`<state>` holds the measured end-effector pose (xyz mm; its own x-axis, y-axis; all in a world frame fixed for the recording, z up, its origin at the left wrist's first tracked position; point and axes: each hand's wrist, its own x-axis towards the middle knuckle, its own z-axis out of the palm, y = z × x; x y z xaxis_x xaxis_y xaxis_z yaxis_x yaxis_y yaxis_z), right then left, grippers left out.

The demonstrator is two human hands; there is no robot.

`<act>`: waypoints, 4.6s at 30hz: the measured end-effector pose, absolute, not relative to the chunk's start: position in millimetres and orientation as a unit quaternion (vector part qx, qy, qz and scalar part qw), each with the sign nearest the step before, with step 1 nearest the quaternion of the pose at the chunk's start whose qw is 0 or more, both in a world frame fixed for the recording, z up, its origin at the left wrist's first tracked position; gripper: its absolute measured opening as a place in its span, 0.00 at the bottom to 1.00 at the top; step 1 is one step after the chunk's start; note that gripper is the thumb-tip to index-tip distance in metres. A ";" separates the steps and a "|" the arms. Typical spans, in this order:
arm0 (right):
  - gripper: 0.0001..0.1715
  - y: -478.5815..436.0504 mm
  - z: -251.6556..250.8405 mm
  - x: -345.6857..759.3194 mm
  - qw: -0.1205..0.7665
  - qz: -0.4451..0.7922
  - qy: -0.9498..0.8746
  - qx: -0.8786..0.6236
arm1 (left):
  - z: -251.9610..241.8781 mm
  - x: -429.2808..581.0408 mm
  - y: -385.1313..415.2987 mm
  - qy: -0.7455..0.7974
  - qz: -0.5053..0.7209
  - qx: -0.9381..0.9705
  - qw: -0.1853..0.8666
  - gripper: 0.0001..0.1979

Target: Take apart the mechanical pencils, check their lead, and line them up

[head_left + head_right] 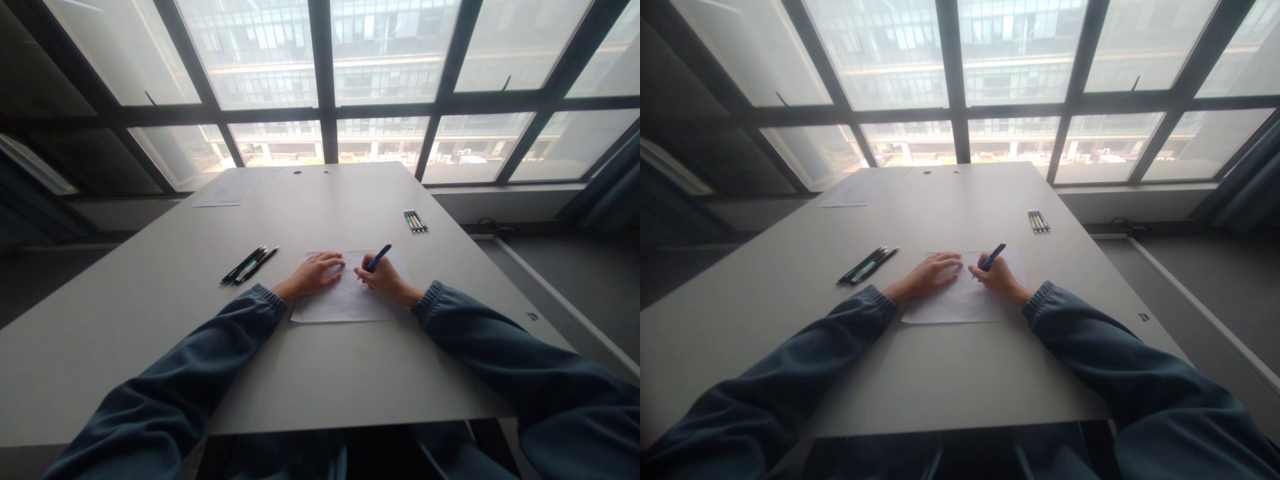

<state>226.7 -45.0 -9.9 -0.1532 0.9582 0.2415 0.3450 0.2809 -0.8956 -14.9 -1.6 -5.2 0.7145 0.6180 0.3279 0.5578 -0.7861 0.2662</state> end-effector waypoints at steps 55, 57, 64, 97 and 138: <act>0.21 -27.7 -4.7 240.8 0.598 0.450 -0.519 -0.413 | -0.6 -16.8 7.7 0.392 0.520 0.708 0.273 0.18; 0.19 -25.9 -8.6 242.2 0.587 0.412 -0.554 -0.423 | -2.6 -17.5 10.6 0.403 0.533 0.679 0.305 0.19; 0.12 -22.8 -15.8 250.8 0.471 0.230 -0.719 -0.457 | -4.0 -18.7 12.6 0.389 0.549 0.663 0.329 0.21; 0.13 73.3 -19.0 434.9 0.399 0.011 -0.398 -0.826 | 4.5 -17.8 8.1 0.361 0.520 0.673 0.382 0.36; 0.15 72.7 -20.6 433.3 0.272 0.035 -0.514 -0.813 | 5.4 -15.5 5.8 0.400 0.519 0.661 0.365 0.19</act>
